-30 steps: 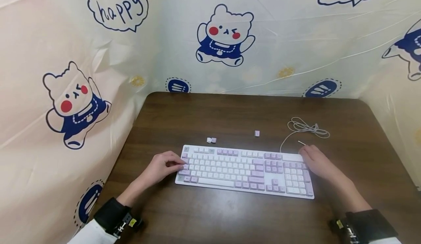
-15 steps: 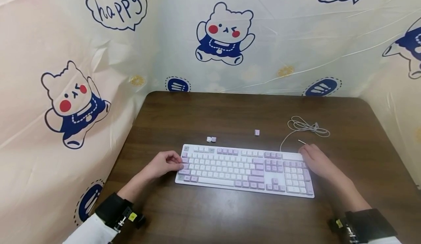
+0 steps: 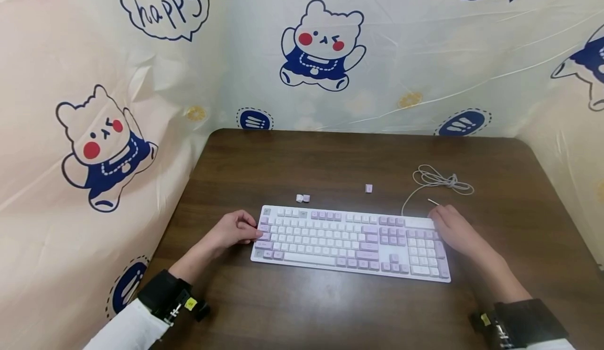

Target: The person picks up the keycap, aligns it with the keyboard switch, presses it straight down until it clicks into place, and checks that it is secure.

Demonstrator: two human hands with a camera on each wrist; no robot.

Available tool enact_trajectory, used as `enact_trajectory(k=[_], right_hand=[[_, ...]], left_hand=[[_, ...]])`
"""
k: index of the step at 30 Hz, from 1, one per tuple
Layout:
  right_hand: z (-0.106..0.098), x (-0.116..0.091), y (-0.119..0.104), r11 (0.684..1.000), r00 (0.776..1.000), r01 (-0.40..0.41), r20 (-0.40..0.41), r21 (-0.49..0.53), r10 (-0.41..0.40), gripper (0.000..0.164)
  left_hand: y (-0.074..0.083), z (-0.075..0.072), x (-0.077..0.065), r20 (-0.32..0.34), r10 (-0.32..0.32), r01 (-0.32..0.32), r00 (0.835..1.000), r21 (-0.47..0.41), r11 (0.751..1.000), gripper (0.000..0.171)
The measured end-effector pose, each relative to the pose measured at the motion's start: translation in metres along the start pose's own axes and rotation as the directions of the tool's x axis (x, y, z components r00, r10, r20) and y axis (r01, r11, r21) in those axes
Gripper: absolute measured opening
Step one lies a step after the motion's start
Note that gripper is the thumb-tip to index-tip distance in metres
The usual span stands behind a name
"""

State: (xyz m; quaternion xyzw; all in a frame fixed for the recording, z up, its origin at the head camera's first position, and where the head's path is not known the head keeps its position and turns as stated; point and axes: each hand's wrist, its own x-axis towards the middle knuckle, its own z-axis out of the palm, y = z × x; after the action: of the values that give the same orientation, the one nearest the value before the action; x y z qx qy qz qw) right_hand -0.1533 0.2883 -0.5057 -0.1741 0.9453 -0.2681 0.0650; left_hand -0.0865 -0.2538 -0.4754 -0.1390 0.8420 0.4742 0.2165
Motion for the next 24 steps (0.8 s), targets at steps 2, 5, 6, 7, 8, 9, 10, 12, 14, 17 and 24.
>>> enact_trajectory(k=[2, 5, 6, 7, 8, 9, 10, 12, 14, 17, 24], right_hand=[[0.0, 0.0, 0.0, 1.0, 1.0, 0.0, -0.003, 0.003, 0.0, 0.036], [0.0001, 0.0002, 0.0013, 1.0, 1.0, 0.001, -0.005, 0.004, -0.001, 0.036], [0.0002, 0.0003, 0.0019, 1.0, 1.0, 0.002, -0.006, 0.002, -0.002, 0.036], [0.0002, 0.0004, 0.0024, 1.0, 1.0, 0.003, -0.007, 0.0, -0.003, 0.036], [0.0003, 0.0003, 0.0028, 1.0, 1.0, 0.002, -0.007, -0.002, -0.002, 0.036], [0.0003, 0.0001, 0.0032, 1.0, 1.0, 0.0, -0.007, -0.004, 0.0, 0.036], [0.0002, 0.0, 0.0032, 1.0, 1.0, -0.001, -0.007, -0.004, 0.001, 0.036], [-0.0003, -0.0001, 0.0021, 1.0, 1.0, -0.007, -0.001, 0.002, 0.007, 0.036], [-0.0006, -0.0002, 0.0003, 1.0, 1.0, -0.014, 0.002, 0.007, 0.014, 0.036], [-0.001, 0.0001, -0.0021, 1.0, 1.0, -0.024, 0.006, 0.012, 0.024, 0.036], [0.0, 0.0001, -0.0011, 1.0, 1.0, -0.021, -0.005, 0.008, 0.021, 0.036]], left_hand=[[0.0016, 0.0004, 0.0004, 0.004, -0.003, 0.003, 1.0, 0.012, 1.0, 0.051], [0.0031, 0.0017, 0.0008, 0.01, 0.006, -0.006, 1.0, 0.02, 1.0, 0.051], [0.0034, 0.0022, 0.0008, 0.015, 0.015, -0.015, 1.0, 0.027, 1.0, 0.051], [0.0035, 0.0028, 0.001, 0.021, 0.025, -0.026, 0.999, 0.036, 0.999, 0.05], [0.0034, 0.0035, 0.0014, 0.026, 0.041, -0.042, 0.999, 0.044, 0.998, 0.049], [0.0032, 0.0047, 0.0019, 0.027, 0.053, -0.054, 0.998, 0.051, 0.997, 0.048], [0.0027, 0.0056, 0.0023, 0.028, 0.067, -0.068, 0.997, 0.057, 0.996, 0.047], [0.0011, 0.0066, 0.003, 0.034, 0.077, -0.079, 0.996, 0.076, 0.994, 0.047], [-0.0001, 0.0067, 0.0027, 0.042, 0.078, -0.081, 0.996, 0.076, 0.994, 0.048], [-0.0006, 0.0055, 0.0013, 0.057, 0.066, -0.07, 0.996, 0.074, 0.995, 0.049], [0.0, 0.0068, 0.0002, 0.059, 0.12, -0.127, 0.991, 0.129, 0.984, 0.042]])
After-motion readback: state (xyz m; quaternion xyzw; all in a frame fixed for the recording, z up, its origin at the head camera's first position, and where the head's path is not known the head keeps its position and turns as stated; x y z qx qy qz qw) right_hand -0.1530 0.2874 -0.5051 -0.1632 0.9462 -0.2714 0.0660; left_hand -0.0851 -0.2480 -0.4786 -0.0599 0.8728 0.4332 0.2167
